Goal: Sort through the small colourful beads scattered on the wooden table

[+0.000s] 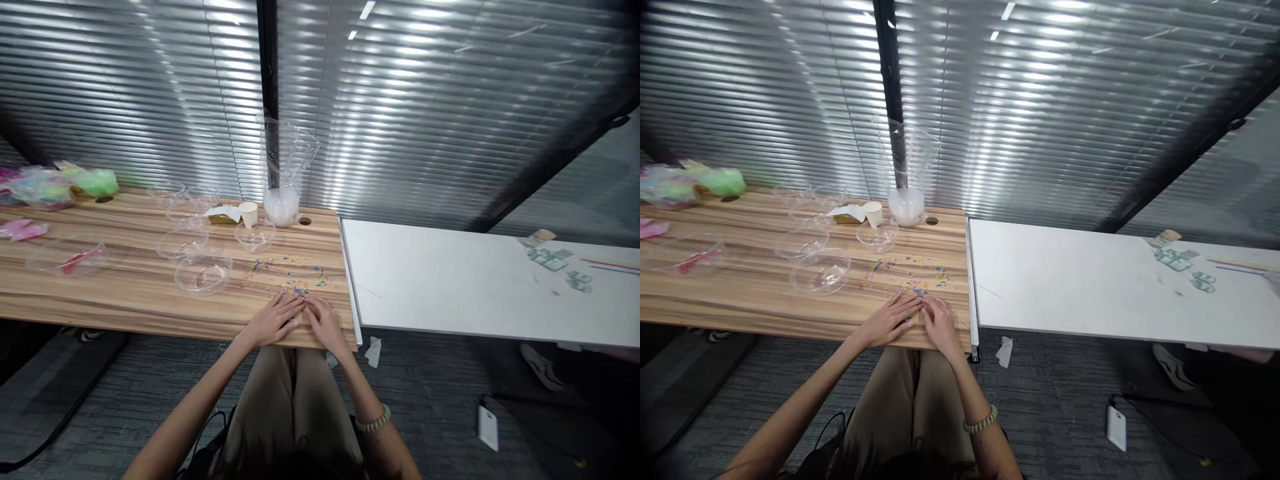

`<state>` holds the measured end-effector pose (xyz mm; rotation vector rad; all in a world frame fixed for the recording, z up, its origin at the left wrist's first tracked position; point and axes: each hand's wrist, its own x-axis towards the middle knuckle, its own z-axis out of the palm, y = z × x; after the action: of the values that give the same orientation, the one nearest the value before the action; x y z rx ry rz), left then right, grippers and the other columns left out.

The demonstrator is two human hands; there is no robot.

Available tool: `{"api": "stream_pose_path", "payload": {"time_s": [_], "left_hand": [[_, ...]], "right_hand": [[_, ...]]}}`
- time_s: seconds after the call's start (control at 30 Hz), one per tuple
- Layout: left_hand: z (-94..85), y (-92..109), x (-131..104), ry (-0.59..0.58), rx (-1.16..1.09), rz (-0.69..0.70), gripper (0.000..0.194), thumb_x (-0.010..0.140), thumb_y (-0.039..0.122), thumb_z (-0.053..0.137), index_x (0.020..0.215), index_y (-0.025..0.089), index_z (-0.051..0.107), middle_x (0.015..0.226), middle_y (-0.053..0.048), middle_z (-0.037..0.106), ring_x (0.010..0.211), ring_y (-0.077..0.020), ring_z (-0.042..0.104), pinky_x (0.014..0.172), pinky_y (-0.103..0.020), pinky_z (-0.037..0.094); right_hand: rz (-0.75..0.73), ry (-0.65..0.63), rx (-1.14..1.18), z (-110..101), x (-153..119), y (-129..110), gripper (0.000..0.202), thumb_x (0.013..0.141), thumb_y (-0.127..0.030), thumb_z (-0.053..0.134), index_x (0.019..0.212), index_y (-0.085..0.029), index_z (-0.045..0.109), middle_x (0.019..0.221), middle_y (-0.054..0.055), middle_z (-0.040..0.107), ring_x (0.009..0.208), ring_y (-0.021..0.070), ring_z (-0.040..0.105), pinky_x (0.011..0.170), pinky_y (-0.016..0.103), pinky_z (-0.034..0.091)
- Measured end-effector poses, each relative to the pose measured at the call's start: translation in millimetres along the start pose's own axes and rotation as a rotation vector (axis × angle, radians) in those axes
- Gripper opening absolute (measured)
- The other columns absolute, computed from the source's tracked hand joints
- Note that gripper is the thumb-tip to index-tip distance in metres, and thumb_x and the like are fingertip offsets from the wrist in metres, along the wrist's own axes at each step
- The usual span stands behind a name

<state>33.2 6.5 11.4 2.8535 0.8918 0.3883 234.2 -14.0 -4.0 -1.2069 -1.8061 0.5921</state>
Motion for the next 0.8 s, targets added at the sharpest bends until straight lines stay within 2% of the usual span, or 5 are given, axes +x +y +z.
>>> {"api": "stream_pose_path", "payload": {"time_s": [0.23, 0.47, 0.8], "left_hand": [[-1.7, 0.2, 1.1, 0.002, 0.005, -0.018, 0.051, 0.103, 0.042, 0.027, 0.149, 0.019, 0.027, 0.153, -0.008, 0.029, 0.144, -0.0186, 0.022, 0.12, -0.046, 0.009], [1.0, -0.4, -0.6, 0.029, 0.013, -0.064, 0.051, 0.103, 0.044, 0.029, 0.146, 0.017, 0.034, 0.151, -0.01, 0.033, 0.142, -0.0206, 0.026, 0.12, -0.046, 0.014], [4.2, -2.8, -2.1, 0.062, 0.022, -0.071, 0.049, 0.103, 0.039, 0.032, 0.146, 0.016, 0.033, 0.15, -0.011, 0.034, 0.142, -0.021, 0.027, 0.119, -0.048, 0.017]], "right_hand": [[-0.008, 0.013, 0.006, -0.4, 0.4, -0.8, 0.026, 0.091, -0.02, 0.047, 0.111, -0.019, 0.063, 0.114, 0.009, 0.065, 0.109, 0.0235, 0.055, 0.098, 0.041, 0.042], [-0.015, 0.012, 0.005, -0.8, 0.0, -0.9, 0.026, 0.091, -0.021, 0.047, 0.111, -0.019, 0.063, 0.113, 0.009, 0.065, 0.109, 0.0236, 0.056, 0.099, 0.041, 0.042], [-0.02, 0.011, 0.011, -1.2, 0.5, -0.9, 0.026, 0.091, -0.02, 0.046, 0.11, -0.018, 0.063, 0.112, 0.009, 0.065, 0.108, 0.0234, 0.056, 0.098, 0.042, 0.043]]}}
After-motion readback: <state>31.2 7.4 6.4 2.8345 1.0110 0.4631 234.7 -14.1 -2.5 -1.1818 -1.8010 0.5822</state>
